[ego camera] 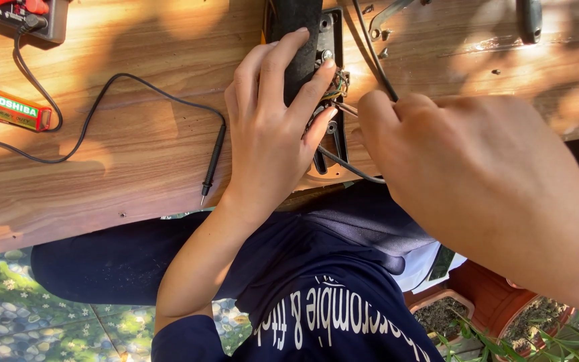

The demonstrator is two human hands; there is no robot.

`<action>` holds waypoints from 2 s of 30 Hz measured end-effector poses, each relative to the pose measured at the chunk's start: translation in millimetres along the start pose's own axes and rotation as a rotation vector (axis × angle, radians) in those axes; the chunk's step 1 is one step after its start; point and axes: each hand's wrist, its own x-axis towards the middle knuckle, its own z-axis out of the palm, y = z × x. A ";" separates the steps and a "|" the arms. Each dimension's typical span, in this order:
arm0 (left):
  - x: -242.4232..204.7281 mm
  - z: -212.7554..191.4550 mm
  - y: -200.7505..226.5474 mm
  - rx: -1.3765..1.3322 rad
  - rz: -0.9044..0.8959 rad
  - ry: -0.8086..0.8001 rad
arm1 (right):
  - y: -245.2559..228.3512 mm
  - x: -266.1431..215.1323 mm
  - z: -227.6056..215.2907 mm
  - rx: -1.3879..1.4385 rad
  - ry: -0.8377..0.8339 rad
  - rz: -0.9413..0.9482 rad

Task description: The person disassembles a black handheld power tool, removes the internal switch, and replaces it with a new one. They use a screwdriver to remove and tighten screws, connect wires to the new switch, and reassemble the tool housing.

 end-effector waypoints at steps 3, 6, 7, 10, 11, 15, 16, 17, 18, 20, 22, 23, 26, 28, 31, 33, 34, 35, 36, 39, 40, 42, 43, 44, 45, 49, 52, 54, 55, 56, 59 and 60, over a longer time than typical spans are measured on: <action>-1.2 1.5 0.4 -0.022 -0.005 0.028 | 1.8 3.3 0.5 -0.282 0.197 -0.312; -1.9 2.8 -0.4 -0.022 -0.008 0.025 | 13.5 6.5 -7.3 -0.540 0.275 -0.491; -1.9 2.4 -0.1 -0.020 -0.010 0.025 | 11.0 6.1 -6.6 -0.541 0.277 -0.493; -1.6 2.1 0.3 0.000 -0.008 0.032 | 4.1 9.0 -5.2 -0.473 0.224 -0.477; -1.8 2.4 0.1 -0.005 -0.013 0.014 | 1.5 12.3 -4.8 -0.203 0.006 -0.265; -3.1 3.3 -2.6 -0.022 0.002 -0.004 | -14.4 15.7 13.2 -0.126 0.068 -0.117; -2.9 2.2 -3.5 -0.018 -0.008 -0.005 | -10.8 8.4 4.2 -0.126 0.068 -0.128; -2.9 1.0 -4.5 -0.014 -0.008 -0.024 | -7.2 1.2 -4.7 -0.229 0.104 -0.111; -2.1 0.8 -5.1 -0.017 -0.001 -0.043 | -3.5 -7.1 -13.6 -0.332 0.136 -0.085; -2.0 -0.1 -4.1 -0.015 0.002 -0.039 | 6.1 -12.1 -12.4 -0.311 0.136 -0.098; 0.2 0.3 -3.1 -0.012 0.015 -0.024 | 14.9 -16.3 -9.6 -0.299 0.142 -0.100; 0.7 1.9 -2.9 -0.011 0.007 -0.016 | 18.6 -17.1 -6.4 -0.307 0.159 -0.102; -2.1 4.7 -2.7 -0.005 -0.014 0.003 | 25.8 -17.4 7.1 -0.334 0.226 -0.118; -3.5 6.3 -4.0 0.002 -0.014 0.011 | 28.6 -15.7 14.6 -0.347 0.277 -0.121; -5.5 8.7 -4.4 -0.003 -0.012 0.014 | 30.4 -12.4 21.7 -0.336 0.285 -0.153; -5.2 8.6 -4.0 -0.011 -0.027 -0.001 | 30.6 -8.2 25.4 -0.305 0.311 -0.124; -5.2 8.7 -3.9 -0.008 -0.026 0.003 | 30.1 -6.7 25.0 -0.308 0.316 -0.124; -5.0 8.9 -4.0 -0.009 -0.024 0.007 | 29.5 -5.0 24.6 -0.296 0.326 -0.142; -5.7 9.2 -3.8 -0.012 -0.024 0.006 | 28.6 -3.6 24.5 -0.282 0.334 -0.161; -4.6 8.7 -3.4 0.004 -0.020 0.013 | 30.2 -0.9 28.0 -0.338 0.297 -0.150; -4.4 8.6 -3.3 0.004 -0.023 0.012 | 31.0 -1.4 29.2 -0.337 0.296 -0.152; -4.0 8.3 -3.5 -0.001 -0.021 0.003 | 32.5 -2.1 31.4 -0.328 0.282 -0.133; -4.3 8.2 -3.8 -0.001 -0.023 0.003 | 32.0 -2.3 31.2 -0.327 0.282 -0.135; -4.3 8.2 -3.9 0.002 -0.021 0.002 | 31.6 -3.0 31.1 -0.315 0.305 -0.129; -4.2 8.3 -3.7 0.004 -0.018 0.001 | 31.4 -3.9 31.0 -0.303 0.328 -0.122; -3.8 7.5 -3.1 0.024 -0.013 -0.010 | 31.1 -2.5 28.4 -0.297 0.318 -0.144; -3.6 6.6 -2.5 0.007 -0.023 -0.012 | 29.9 -3.2 28.4 -0.284 0.303 -0.150; -3.5 6.3 -2.4 0.019 -0.020 -0.012 | 29.7 -3.9 29.4 -0.322 0.316 -0.152; -3.3 6.2 -2.5 0.020 -0.020 -0.012 | 29.2 -3.8 28.8 -0.322 0.316 -0.152; -3.2 6.1 -2.6 0.018 -0.017 -0.010 | 28.5 -4.0 28.1 -0.341 0.333 -0.155; -3.3 5.3 -2.1 0.006 -0.018 -0.012 | 28.3 -3.3 27.3 -0.362 0.344 -0.162; -3.2 4.8 -2.1 -0.002 -0.023 -0.015 | 28.6 -2.6 27.0 -0.365 0.340 -0.166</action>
